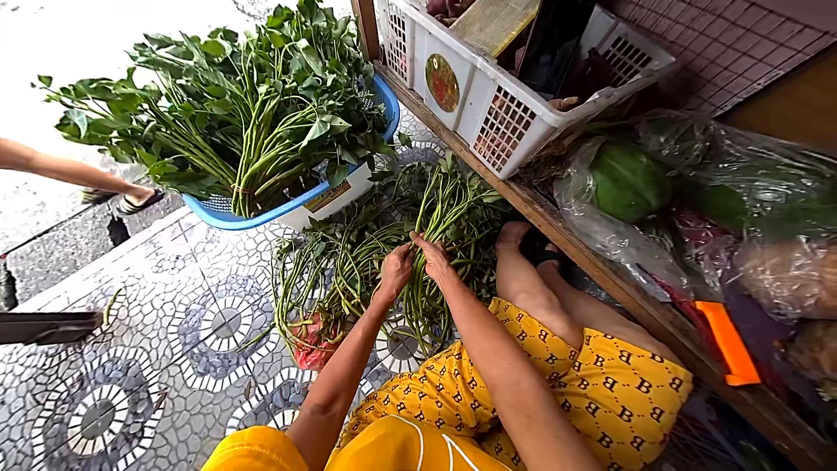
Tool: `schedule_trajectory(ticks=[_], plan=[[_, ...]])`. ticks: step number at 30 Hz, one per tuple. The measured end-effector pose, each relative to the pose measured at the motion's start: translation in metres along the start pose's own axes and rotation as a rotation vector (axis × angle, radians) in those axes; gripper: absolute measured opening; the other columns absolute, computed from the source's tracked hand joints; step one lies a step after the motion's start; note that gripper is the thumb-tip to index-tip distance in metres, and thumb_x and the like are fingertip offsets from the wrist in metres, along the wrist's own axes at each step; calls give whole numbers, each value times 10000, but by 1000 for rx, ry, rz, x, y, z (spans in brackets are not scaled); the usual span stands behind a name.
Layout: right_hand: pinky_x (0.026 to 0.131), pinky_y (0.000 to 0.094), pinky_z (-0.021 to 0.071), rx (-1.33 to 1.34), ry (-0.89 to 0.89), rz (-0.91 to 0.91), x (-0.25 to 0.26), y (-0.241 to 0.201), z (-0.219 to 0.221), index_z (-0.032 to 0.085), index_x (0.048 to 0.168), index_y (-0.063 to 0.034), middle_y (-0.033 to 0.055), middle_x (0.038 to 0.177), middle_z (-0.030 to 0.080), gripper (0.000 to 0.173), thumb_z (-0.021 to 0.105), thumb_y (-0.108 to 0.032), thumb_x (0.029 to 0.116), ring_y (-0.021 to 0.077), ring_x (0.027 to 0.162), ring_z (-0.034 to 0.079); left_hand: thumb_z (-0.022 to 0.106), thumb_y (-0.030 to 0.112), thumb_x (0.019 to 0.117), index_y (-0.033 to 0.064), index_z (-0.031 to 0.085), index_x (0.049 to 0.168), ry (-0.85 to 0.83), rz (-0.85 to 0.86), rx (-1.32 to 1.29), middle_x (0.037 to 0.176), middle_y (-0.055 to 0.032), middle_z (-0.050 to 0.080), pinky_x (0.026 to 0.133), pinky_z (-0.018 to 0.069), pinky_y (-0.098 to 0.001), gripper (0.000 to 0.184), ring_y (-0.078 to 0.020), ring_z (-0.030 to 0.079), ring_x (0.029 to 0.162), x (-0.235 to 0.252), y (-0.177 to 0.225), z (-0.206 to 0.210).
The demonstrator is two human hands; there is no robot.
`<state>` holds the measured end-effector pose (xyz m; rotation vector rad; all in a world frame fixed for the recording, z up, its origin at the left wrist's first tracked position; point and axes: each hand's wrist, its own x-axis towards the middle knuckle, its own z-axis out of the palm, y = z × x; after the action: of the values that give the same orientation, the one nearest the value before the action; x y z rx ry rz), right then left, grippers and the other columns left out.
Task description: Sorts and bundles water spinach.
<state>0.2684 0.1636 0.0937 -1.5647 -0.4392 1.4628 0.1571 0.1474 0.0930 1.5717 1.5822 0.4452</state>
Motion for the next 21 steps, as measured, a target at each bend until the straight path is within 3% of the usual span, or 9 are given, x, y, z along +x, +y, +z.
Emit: schedule_trajectory(ticks=[3,7,9,11,13,15,17,19,21], plan=[[1005,465,467,5,39,19,1,1,0,584,1291,44,233,1269,608,557,812,-286,904,295,1156,573,478,195,1084,92,604,1430,43,16,149,1348,-222,614,1016,491,-550,383,-386,640,1172,-4,12,10],[1071,523,428,20,98,88,1,-1,-5,459,1404,84,286,1401,519,675,769,-297,942,370,1283,516,483,157,1074,57,566,1456,81,108,190,1353,-274,574,955,544,-518,404,-404,668,1089,-12,14,26],[993,470,483,62,145,87,3,-1,-7,487,1383,67,243,1286,594,563,706,-273,991,312,1145,592,503,95,1052,38,608,1412,140,178,140,1269,-291,609,950,548,-503,379,-407,674,1058,-15,7,32],[728,309,549,192,190,47,7,0,-6,523,1268,23,105,966,615,356,650,-202,1023,156,779,618,507,29,1025,-11,683,1285,196,210,121,1195,-281,652,1001,522,-488,317,-407,656,1110,-18,-2,35],[675,265,534,338,244,44,7,-6,-10,489,1294,13,78,936,551,329,615,-152,1039,124,717,576,502,30,1027,-22,711,1218,226,181,127,1186,-252,676,1041,498,-486,288,-397,641,1160,-22,-12,29],[683,252,521,396,349,38,9,-12,-16,499,1279,4,71,947,532,313,629,-124,1025,114,728,558,490,75,1044,-14,719,1185,244,76,184,1205,-230,682,1041,490,-512,284,-396,625,1197,-21,-27,16],[705,272,527,392,396,24,15,-11,-25,506,1285,9,87,973,544,367,683,-116,989,131,753,567,514,147,1054,-1,674,1258,246,-147,245,1315,-234,632,1054,467,-554,299,-412,561,1289,-7,-52,-6],[690,292,532,331,405,10,17,-10,-28,528,1269,24,109,976,568,423,751,-105,934,148,733,572,596,199,1019,-14,526,1429,318,-389,159,1462,-308,486,1086,424,-608,467,-483,452,1377,18,-92,-29],[688,303,524,256,364,8,13,-12,-24,546,1251,42,117,977,574,434,772,-112,915,155,733,562,620,251,999,-34,384,1522,387,-594,24,1534,-336,387,1140,376,-589,640,-482,388,1430,39,-133,-48]])
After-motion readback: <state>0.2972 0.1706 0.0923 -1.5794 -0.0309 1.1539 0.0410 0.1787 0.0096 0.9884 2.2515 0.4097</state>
